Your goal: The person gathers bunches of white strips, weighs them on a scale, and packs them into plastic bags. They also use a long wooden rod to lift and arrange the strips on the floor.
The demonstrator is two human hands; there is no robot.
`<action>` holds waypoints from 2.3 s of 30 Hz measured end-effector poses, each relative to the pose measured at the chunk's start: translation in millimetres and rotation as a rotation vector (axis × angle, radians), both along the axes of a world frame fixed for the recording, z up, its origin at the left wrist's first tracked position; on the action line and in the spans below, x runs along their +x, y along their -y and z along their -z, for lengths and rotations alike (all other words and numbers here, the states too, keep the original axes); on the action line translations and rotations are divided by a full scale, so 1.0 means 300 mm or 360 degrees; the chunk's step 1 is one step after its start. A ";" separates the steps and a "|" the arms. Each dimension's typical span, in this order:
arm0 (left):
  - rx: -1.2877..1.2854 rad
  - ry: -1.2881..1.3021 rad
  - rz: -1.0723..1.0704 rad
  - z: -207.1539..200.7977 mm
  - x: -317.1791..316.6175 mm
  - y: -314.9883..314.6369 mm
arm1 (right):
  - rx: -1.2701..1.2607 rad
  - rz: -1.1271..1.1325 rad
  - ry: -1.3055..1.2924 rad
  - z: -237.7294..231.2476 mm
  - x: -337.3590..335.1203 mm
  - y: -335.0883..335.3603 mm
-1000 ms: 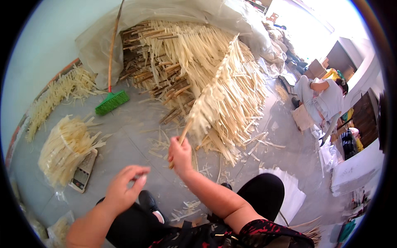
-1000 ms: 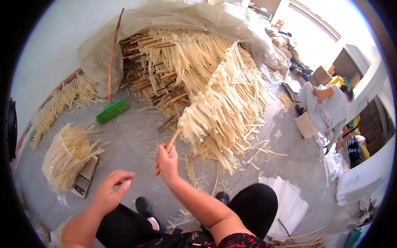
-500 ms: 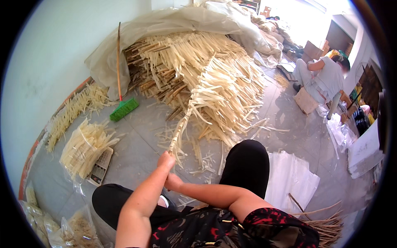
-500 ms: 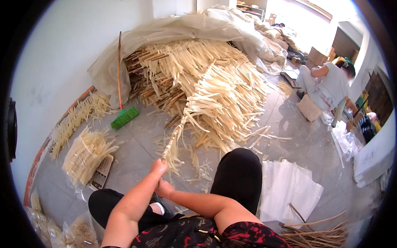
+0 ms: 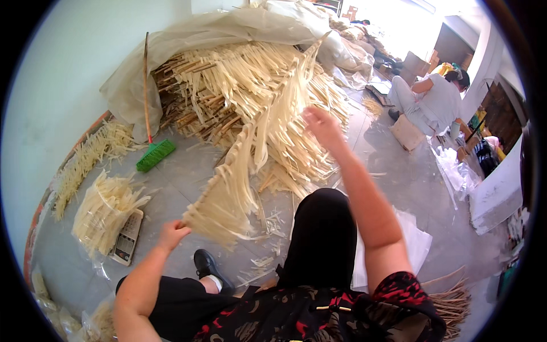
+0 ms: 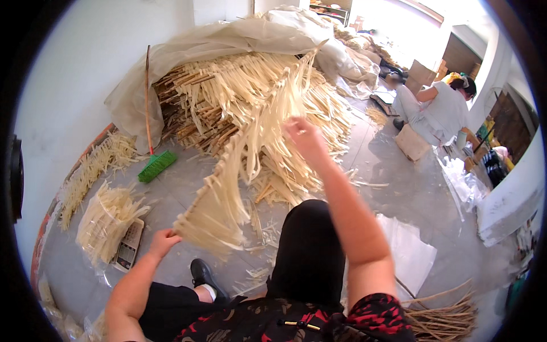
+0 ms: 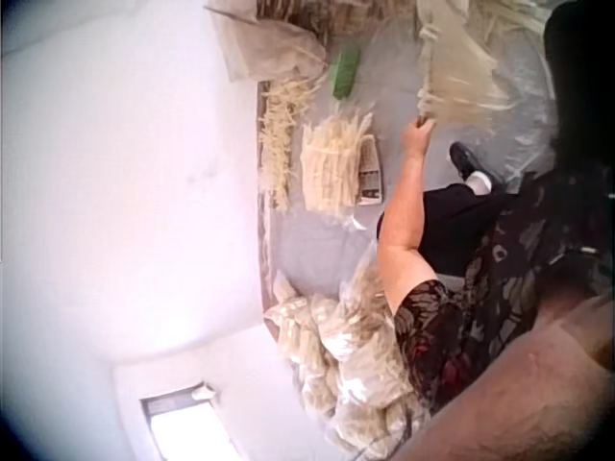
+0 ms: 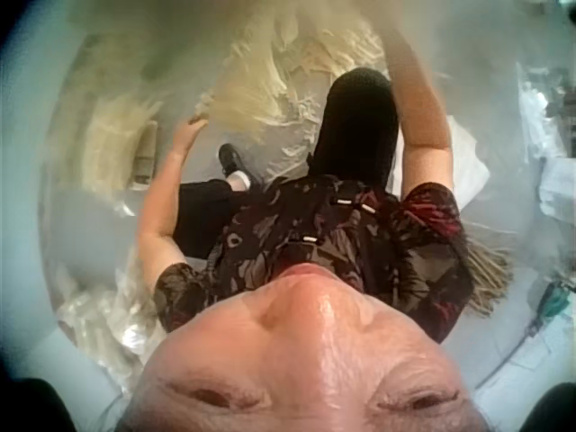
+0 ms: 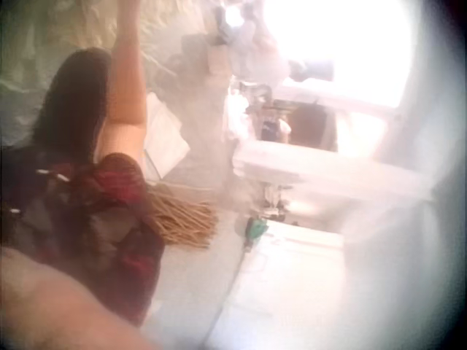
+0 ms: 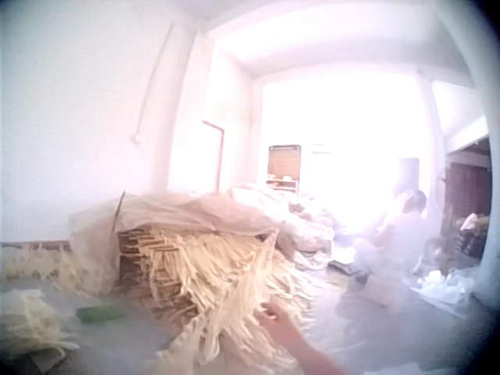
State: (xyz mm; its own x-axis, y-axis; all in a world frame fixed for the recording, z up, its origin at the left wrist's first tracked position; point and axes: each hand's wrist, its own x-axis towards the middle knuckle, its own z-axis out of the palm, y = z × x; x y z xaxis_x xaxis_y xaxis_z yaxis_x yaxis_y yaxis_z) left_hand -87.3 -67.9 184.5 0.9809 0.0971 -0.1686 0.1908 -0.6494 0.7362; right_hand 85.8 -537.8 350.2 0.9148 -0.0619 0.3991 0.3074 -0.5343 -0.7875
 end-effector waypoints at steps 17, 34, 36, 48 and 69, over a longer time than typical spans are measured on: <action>0.0697 0.0118 0.0041 -0.289 -0.307 -0.391 | 0.1719 0.0026 0.0010 -0.084 0.536 0.701; 0.1316 -0.0455 0.0094 0.152 0.073 -0.305 | 0.1286 0.0568 -0.1281 1.031 -0.002 0.747; 0.1611 -0.0186 -0.0330 0.173 0.083 -0.247 | 0.1481 0.0425 -0.1108 1.076 -0.010 0.689; -0.1714 0.0973 -0.1910 0.252 0.239 -0.130 | 0.1646 0.0359 -0.1026 1.137 -0.084 0.868; -0.1511 0.0926 -0.1431 0.350 0.265 -0.142 | 0.2028 -0.0020 -0.0710 0.862 -0.105 0.611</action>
State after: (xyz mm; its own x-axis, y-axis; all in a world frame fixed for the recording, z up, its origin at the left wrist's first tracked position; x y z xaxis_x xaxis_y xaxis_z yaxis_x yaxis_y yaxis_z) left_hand -7.7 -25.2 79.3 0.5988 0.7914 -0.1228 -0.2084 0.3020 0.9302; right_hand 54.4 -721.1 91.7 0.9536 -0.1545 -0.2585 -0.1032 0.6386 -0.7626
